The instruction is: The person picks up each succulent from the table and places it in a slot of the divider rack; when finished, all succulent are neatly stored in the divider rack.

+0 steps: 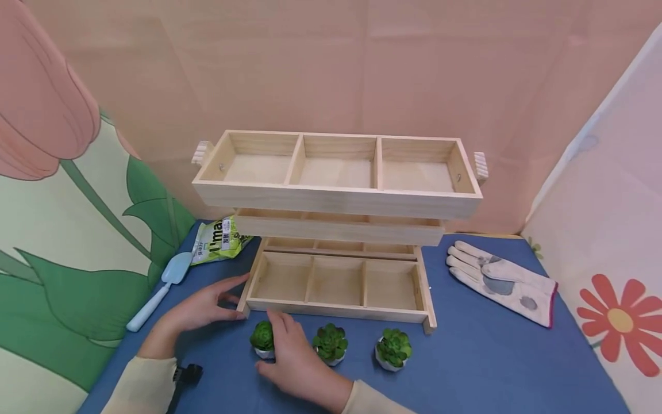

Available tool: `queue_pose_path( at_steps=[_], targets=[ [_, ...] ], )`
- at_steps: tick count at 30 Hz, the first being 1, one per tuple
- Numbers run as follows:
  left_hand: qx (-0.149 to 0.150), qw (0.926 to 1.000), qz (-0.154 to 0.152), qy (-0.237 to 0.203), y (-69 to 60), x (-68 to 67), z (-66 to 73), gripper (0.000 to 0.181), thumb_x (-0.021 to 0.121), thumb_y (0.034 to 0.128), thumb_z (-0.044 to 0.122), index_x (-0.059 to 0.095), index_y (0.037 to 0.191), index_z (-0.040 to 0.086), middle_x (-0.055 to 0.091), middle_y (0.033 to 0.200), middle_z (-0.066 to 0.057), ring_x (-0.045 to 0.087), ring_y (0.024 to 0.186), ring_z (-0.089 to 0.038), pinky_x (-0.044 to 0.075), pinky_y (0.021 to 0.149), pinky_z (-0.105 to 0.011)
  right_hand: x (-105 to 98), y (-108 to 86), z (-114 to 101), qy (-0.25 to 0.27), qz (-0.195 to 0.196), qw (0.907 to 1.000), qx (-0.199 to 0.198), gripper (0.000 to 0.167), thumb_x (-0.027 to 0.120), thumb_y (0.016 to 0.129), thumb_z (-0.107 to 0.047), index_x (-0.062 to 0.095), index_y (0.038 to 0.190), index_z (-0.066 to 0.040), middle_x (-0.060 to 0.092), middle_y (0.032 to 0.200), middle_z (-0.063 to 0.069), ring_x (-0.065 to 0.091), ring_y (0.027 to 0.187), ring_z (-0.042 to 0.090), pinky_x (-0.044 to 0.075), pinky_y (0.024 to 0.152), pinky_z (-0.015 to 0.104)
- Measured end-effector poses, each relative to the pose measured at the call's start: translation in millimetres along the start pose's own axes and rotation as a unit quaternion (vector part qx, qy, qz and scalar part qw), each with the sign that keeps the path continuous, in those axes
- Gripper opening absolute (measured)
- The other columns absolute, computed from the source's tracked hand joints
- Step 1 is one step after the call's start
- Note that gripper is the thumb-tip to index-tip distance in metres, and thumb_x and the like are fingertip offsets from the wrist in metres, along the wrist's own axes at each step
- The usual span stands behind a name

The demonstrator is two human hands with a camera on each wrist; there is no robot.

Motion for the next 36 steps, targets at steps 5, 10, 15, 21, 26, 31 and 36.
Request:
queue_pose_path(
  at_steps=[5, 10, 15, 21, 26, 31, 36],
  targets=[
    [-0.004, 1.0000, 0.002, -0.002, -1.6, -0.9, -0.8, 0.098, 0.086, 0.0914, 0.035, 0.031, 0.170, 0.018, 0.035, 0.173, -0.023, 0.068, 0.131, -0.035, 0.060, 0.101, -0.050, 9.9, 3.8, 2.9, 0.003, -0.002, 1.0000, 0.005, 0.094, 0.085, 0.093, -0.034, 0.031, 0.168, -0.013, 0.044, 0.162, 0.014, 0.046, 0.150, 0.037, 0.049, 0.113, 0.059],
    [-0.008, 0.9999, 0.008, 0.003, -2.3, 0.0, -3.5, 0.097, 0.087, 0.0911, 0.036, 0.033, 0.170, 0.020, 0.036, 0.173, -0.021, 0.068, 0.132, -0.035, 0.060, 0.101, -0.049, 14.0, 6.0, 8.2, 0.014, 0.013, 0.9997, 0.015, 0.095, 0.086, 0.091, -0.033, 0.033, 0.167, -0.011, 0.047, 0.158, 0.016, 0.048, 0.147, 0.039, 0.049, 0.112, 0.060],
    [0.003, 1.0000, 0.007, 0.002, -1.6, 1.0, -5.0, 0.095, 0.086, 0.0920, 0.035, 0.033, 0.169, 0.018, 0.034, 0.173, -0.022, 0.068, 0.132, -0.036, 0.060, 0.100, -0.048, 15.6, 7.1, 13.6, 0.026, 0.036, 0.9987, 0.027, 0.097, 0.089, 0.088, -0.033, 0.034, 0.166, -0.011, 0.050, 0.154, 0.018, 0.052, 0.143, 0.040, 0.051, 0.109, 0.060],
    [0.008, 0.9999, 0.006, -0.006, -0.3, 1.1, -4.5, 0.095, 0.086, 0.0918, 0.034, 0.034, 0.169, 0.017, 0.032, 0.174, -0.022, 0.067, 0.133, -0.037, 0.060, 0.100, -0.049, 15.6, 11.0, 17.0, 0.030, 0.052, 0.9976, 0.034, 0.097, 0.090, 0.086, -0.031, 0.037, 0.164, -0.010, 0.054, 0.148, 0.018, 0.054, 0.139, 0.040, 0.051, 0.107, 0.060],
    [0.008, 0.9999, 0.008, -0.005, 0.7, 0.5, -2.9, 0.095, 0.086, 0.0916, 0.033, 0.034, 0.169, 0.018, 0.032, 0.174, -0.022, 0.067, 0.133, -0.037, 0.060, 0.101, -0.049, 15.7, 14.1, 19.4, 0.028, 0.060, 0.9971, 0.036, 0.095, 0.091, 0.084, -0.029, 0.039, 0.161, -0.008, 0.056, 0.144, 0.017, 0.055, 0.136, 0.039, 0.051, 0.107, 0.059],
    [0.008, 0.9999, 0.007, -0.008, 1.3, 0.8, -4.1, 0.095, 0.086, 0.0917, 0.034, 0.033, 0.169, 0.019, 0.031, 0.174, -0.022, 0.066, 0.134, -0.037, 0.060, 0.101, -0.050, 15.6, 16.8, 21.4, 0.037, 0.068, 0.9961, 0.042, 0.091, 0.091, 0.084, -0.026, 0.042, 0.158, -0.006, 0.057, 0.139, 0.014, 0.057, 0.131, 0.035, 0.052, 0.105, 0.055],
    [0.007, 0.9999, 0.007, -0.011, 0.7, 0.8, -4.5, 0.095, 0.086, 0.0920, 0.034, 0.033, 0.170, 0.020, 0.031, 0.175, -0.021, 0.066, 0.135, -0.037, 0.060, 0.102, -0.050, 15.8, 16.6, 21.5, 0.049, 0.074, 0.9950, 0.046, 0.087, 0.091, 0.084, -0.024, 0.044, 0.155, -0.005, 0.058, 0.136, 0.012, 0.057, 0.127, 0.031, 0.052, 0.103, 0.052]
  ],
)
Point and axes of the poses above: each hand's wrist, its own y-axis towards the middle knuckle, its own x-axis out of the palm, z = x × y, the point moved 6 cm from there along y, towards the middle knuckle
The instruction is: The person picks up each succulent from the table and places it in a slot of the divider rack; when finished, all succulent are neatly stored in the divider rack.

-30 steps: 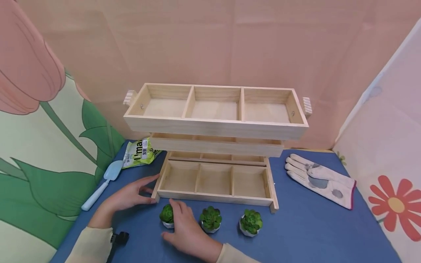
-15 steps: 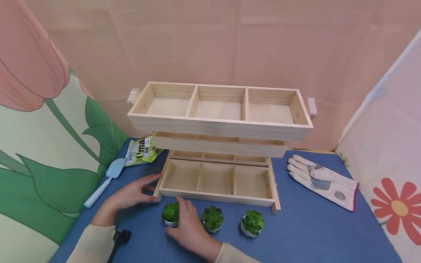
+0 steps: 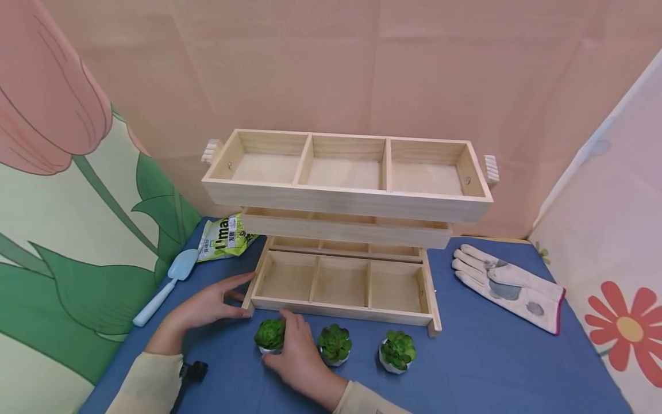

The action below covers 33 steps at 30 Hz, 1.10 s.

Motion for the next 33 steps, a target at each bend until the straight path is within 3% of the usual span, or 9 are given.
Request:
queue_pose_path(
  at_steps=[16, 33],
  targets=[
    [0.006, 0.9999, -0.001, -0.012, -0.1, 0.6, -2.8, 0.095, 0.085, 0.0924, 0.032, 0.032, 0.170, 0.018, 0.030, 0.175, -0.022, 0.065, 0.136, -0.039, 0.061, 0.100, -0.048, 2.9, 0.7, 7.5, 0.056, 0.009, 0.9983, 0.016, 0.077, 0.092, 0.082, -0.025, 0.052, 0.145, -0.002, 0.057, 0.137, 0.014, 0.055, 0.126, 0.029, 0.049, 0.103, 0.049],
    [0.004, 1.0000, 0.001, -0.005, -0.3, 0.8, -2.8, 0.096, 0.086, 0.0919, 0.033, 0.032, 0.170, 0.018, 0.033, 0.173, -0.023, 0.065, 0.136, -0.038, 0.061, 0.100, -0.047, 3.2, 1.8, 9.1, 0.051, 0.013, 0.9986, 0.001, 0.066, 0.092, 0.081, -0.024, 0.058, 0.135, -0.006, 0.058, 0.124, 0.007, 0.054, 0.116, 0.022, 0.048, 0.097, 0.039]
  ],
)
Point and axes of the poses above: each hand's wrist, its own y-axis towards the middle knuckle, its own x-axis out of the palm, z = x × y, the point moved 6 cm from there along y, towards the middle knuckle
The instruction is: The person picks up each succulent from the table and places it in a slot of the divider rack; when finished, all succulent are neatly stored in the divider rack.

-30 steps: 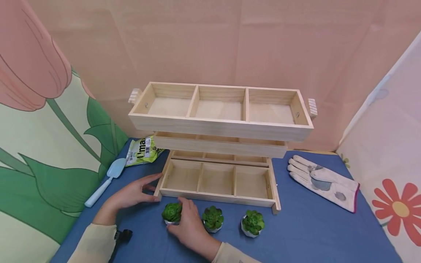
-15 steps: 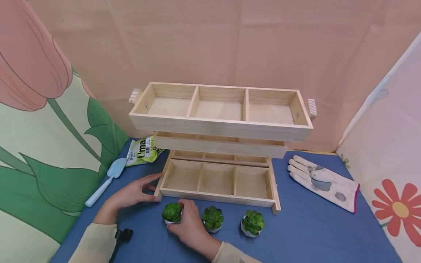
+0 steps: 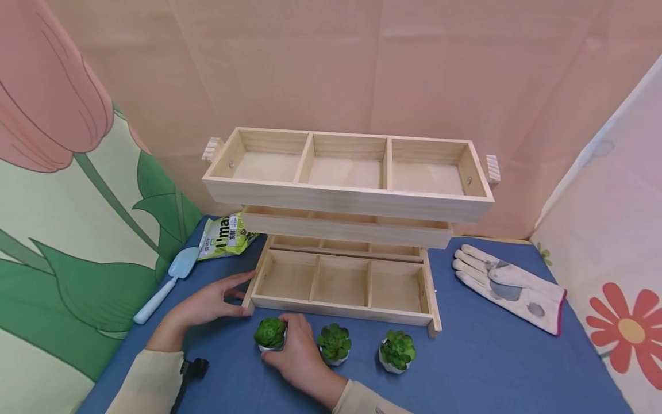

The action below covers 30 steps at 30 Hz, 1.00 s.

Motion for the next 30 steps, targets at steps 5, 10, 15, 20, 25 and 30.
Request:
queue_pose_path(
  at_steps=[5, 10, 15, 20, 25, 30],
  targets=[
    [0.000, 1.0000, 0.001, 0.005, -1.1, -1.5, 0.6, 0.095, 0.085, 0.0931, 0.034, 0.031, 0.170, 0.019, 0.031, 0.174, -0.022, 0.064, 0.137, -0.038, 0.060, 0.102, -0.049, -1.4, 0.9, -1.6, 0.001, -0.001, 1.0000, 0.000, 0.067, 0.092, 0.081, -0.025, 0.059, 0.136, -0.006, 0.058, 0.124, 0.007, 0.054, 0.115, 0.022, 0.049, 0.097, 0.040],
    [0.002, 1.0000, 0.001, 0.009, -1.4, -2.3, 1.6, 0.095, 0.084, 0.0934, 0.034, 0.030, 0.170, 0.018, 0.032, 0.174, -0.022, 0.064, 0.137, -0.038, 0.059, 0.102, -0.049, -2.3, 0.4, -3.4, 0.007, -0.002, 1.0000, -0.003, 0.068, 0.092, 0.082, -0.026, 0.059, 0.137, -0.005, 0.058, 0.125, 0.007, 0.055, 0.115, 0.021, 0.049, 0.098, 0.040],
    [0.001, 0.9999, 0.001, 0.015, -0.9, -2.0, 1.2, 0.096, 0.084, 0.0932, 0.035, 0.030, 0.170, 0.018, 0.032, 0.174, -0.023, 0.064, 0.137, -0.038, 0.059, 0.103, -0.050, -0.5, -3.4, -6.7, 0.013, -0.017, 0.9997, -0.009, 0.067, 0.092, 0.083, -0.028, 0.059, 0.138, -0.007, 0.058, 0.125, 0.005, 0.055, 0.112, 0.017, 0.049, 0.098, 0.036],
    [0.001, 0.9999, -0.001, 0.017, 0.0, -1.9, -0.5, 0.095, 0.084, 0.0932, 0.035, 0.031, 0.170, 0.017, 0.032, 0.173, -0.023, 0.064, 0.137, -0.038, 0.059, 0.103, -0.050, -3.0, -7.4, -12.7, 0.019, -0.023, 0.9995, -0.005, 0.066, 0.091, 0.084, -0.029, 0.059, 0.138, -0.009, 0.057, 0.125, 0.003, 0.057, 0.111, 0.014, 0.049, 0.098, 0.036],
    [0.003, 0.9999, -0.001, 0.015, -0.2, -0.7, 0.0, 0.095, 0.084, 0.0932, 0.034, 0.030, 0.170, 0.017, 0.032, 0.173, -0.024, 0.064, 0.137, -0.040, 0.059, 0.103, -0.050, -10.1, -9.5, -21.0, 0.019, -0.016, 0.9996, -0.010, 0.067, 0.091, 0.084, -0.029, 0.058, 0.139, -0.008, 0.057, 0.127, 0.005, 0.057, 0.113, 0.017, 0.049, 0.097, 0.037],
    [0.006, 0.9999, -0.003, 0.013, 0.2, 0.4, 1.3, 0.095, 0.084, 0.0935, 0.033, 0.030, 0.170, 0.016, 0.032, 0.173, -0.025, 0.064, 0.137, -0.041, 0.059, 0.103, -0.051, -19.5, -11.7, -29.7, 0.022, -0.012, 0.9996, -0.016, 0.071, 0.091, 0.084, -0.030, 0.056, 0.141, -0.006, 0.057, 0.129, 0.009, 0.056, 0.111, 0.019, 0.048, 0.090, 0.037]
  ],
)
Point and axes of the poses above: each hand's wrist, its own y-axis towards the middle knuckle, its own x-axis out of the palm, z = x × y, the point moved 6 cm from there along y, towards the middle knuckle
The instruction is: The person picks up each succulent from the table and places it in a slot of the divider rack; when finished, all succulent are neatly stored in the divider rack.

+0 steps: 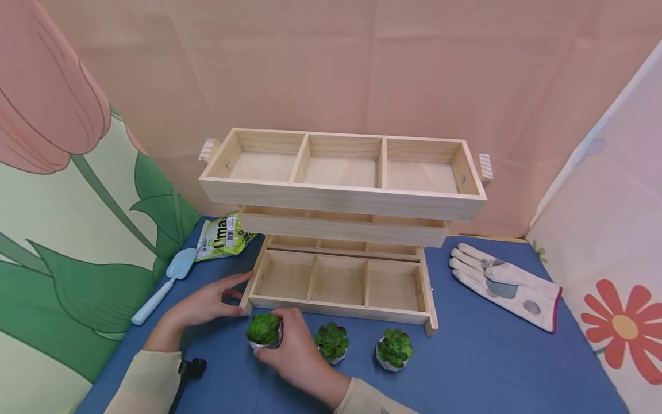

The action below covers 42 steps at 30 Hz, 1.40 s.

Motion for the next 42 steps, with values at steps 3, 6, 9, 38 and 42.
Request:
queue_pose_path(
  at_steps=[3, 6, 9, 38, 42],
  targets=[
    [0.000, 1.0000, 0.001, 0.000, 0.1, 0.1, 0.1, 0.095, 0.084, 0.0934, 0.033, 0.031, 0.170, 0.016, 0.032, 0.173, -0.024, 0.064, 0.137, -0.041, 0.059, 0.104, -0.052, -5.2, 0.8, -3.9, 0.005, -0.004, 1.0000, 0.002, 0.072, 0.091, 0.085, -0.030, 0.055, 0.143, -0.008, 0.056, 0.134, 0.011, 0.056, 0.114, 0.021, 0.048, 0.088, 0.036],
    [-0.002, 1.0000, 0.003, -0.001, 0.1, 0.2, -0.3, 0.095, 0.084, 0.0932, 0.033, 0.031, 0.170, 0.017, 0.033, 0.173, -0.024, 0.064, 0.137, -0.041, 0.059, 0.104, -0.052, -8.9, 2.4, -6.0, 0.014, -0.011, 0.9998, 0.005, 0.070, 0.090, 0.086, -0.030, 0.055, 0.144, -0.010, 0.055, 0.136, 0.010, 0.055, 0.115, 0.021, 0.049, 0.087, 0.035],
    [-0.005, 1.0000, 0.004, 0.001, 0.1, 0.2, -1.2, 0.095, 0.084, 0.0931, 0.034, 0.031, 0.170, 0.018, 0.033, 0.173, -0.023, 0.064, 0.137, -0.040, 0.059, 0.104, -0.053, -11.7, 4.1, -8.0, 0.014, -0.011, 0.9998, 0.003, 0.069, 0.090, 0.087, -0.030, 0.056, 0.144, -0.012, 0.056, 0.137, 0.009, 0.056, 0.117, 0.020, 0.050, 0.088, 0.034],
    [0.017, 0.9998, -0.007, 0.001, 0.5, -0.9, 0.4, 0.094, 0.083, 0.0945, 0.033, 0.030, 0.170, 0.014, 0.032, 0.174, -0.024, 0.064, 0.136, -0.039, 0.060, 0.103, -0.050, -40.2, 29.6, -38.9, 0.000, -0.010, 0.9998, -0.015, 0.076, 0.087, 0.090, -0.024, 0.049, 0.150, 0.001, 0.056, 0.141, 0.020, 0.063, 0.117, 0.032, 0.058, 0.093, 0.047],
    [0.017, 0.9998, -0.010, 0.001, 0.4, -1.0, 1.2, 0.094, 0.083, 0.0951, 0.032, 0.029, 0.170, 0.013, 0.031, 0.174, -0.024, 0.064, 0.136, -0.039, 0.060, 0.103, -0.051, -46.4, 36.6, -41.0, 0.009, -0.007, 0.9996, -0.027, 0.072, 0.086, 0.090, -0.022, 0.051, 0.149, 0.000, 0.057, 0.140, 0.019, 0.062, 0.118, 0.033, 0.058, 0.094, 0.048]
  ],
)
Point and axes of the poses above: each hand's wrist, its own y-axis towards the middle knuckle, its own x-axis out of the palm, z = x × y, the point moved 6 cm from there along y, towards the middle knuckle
